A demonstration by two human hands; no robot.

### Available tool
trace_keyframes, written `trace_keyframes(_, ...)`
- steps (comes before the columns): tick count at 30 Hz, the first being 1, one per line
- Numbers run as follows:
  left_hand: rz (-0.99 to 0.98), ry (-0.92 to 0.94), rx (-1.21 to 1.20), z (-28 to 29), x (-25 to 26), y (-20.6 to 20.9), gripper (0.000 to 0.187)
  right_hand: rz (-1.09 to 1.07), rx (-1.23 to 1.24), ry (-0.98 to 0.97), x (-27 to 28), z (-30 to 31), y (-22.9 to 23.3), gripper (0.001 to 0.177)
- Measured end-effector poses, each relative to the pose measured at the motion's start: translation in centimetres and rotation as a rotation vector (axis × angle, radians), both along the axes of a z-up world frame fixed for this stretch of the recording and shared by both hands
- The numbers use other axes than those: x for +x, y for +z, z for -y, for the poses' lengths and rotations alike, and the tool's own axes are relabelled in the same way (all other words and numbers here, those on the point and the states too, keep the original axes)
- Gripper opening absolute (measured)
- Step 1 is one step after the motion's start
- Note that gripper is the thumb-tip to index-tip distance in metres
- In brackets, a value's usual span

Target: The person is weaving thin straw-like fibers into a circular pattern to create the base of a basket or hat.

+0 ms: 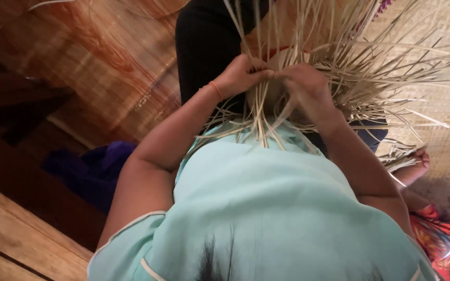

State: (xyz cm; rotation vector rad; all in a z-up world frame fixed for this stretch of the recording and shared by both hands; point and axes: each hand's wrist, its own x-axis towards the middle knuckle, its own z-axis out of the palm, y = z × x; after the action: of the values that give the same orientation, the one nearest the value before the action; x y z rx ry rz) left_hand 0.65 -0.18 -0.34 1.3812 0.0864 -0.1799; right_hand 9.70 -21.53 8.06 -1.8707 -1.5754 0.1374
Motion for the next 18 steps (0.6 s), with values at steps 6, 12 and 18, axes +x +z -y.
trace_keyframes(6, 0.243, 0.030, 0.514, 1.0, 0.4, -0.2, 0.018, -0.039, -0.051, -0.167, 0.9, -3.8, 4.3, 0.014)
trace_keyframes(12, 0.241, 0.273, 0.274, 1.4, 0.2, -0.8, 0.017, -0.287, -0.144, -0.357, 1.2, -2.4, 3.8, 0.018)
trace_keyframes(18, 0.149, 0.044, 0.089, 0.4, 0.7, -0.8, 0.015, -0.043, -0.160, -0.155, -1.1, 0.3, 0.8, 0.027)
